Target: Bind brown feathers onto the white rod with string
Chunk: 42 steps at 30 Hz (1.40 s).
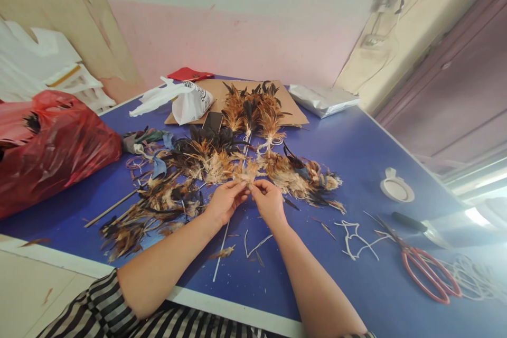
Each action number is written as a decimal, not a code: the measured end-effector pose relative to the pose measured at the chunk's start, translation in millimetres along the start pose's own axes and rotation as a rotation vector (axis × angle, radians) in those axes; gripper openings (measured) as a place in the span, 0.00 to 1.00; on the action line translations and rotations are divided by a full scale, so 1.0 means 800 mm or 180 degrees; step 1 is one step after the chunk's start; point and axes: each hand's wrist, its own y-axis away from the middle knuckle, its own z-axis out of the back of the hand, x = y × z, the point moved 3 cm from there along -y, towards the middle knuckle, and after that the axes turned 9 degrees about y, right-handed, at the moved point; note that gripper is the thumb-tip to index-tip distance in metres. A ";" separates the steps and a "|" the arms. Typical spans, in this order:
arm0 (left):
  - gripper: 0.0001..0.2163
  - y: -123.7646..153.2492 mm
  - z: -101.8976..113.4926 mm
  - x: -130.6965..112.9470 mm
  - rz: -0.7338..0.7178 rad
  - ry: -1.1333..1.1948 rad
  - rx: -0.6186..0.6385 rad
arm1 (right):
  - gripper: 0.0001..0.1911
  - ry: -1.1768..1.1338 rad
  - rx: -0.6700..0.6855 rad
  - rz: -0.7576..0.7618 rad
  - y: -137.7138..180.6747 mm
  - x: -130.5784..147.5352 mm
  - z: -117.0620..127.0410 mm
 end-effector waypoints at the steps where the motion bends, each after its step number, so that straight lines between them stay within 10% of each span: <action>1: 0.09 0.000 0.000 0.001 0.0016 0.0028 -0.0008 | 0.12 0.0010 0.0029 0.0000 0.000 0.000 -0.001; 12: 0.13 0.004 -0.004 0.002 0.0062 -0.0121 0.0173 | 0.08 0.0654 0.0139 0.0750 -0.003 0.008 0.011; 22: 0.13 0.005 -0.008 0.001 0.0261 0.0241 0.0485 | 0.13 -0.0192 0.0838 -0.0162 -0.004 -0.008 0.002; 32: 0.10 0.011 -0.016 -0.002 -0.0137 -0.0107 0.0767 | 0.12 -0.0463 0.0818 0.0066 -0.009 -0.008 0.008; 42: 0.10 0.007 -0.013 -0.008 0.0185 0.0183 0.0676 | 0.13 0.0697 0.0858 0.0722 -0.008 0.004 0.020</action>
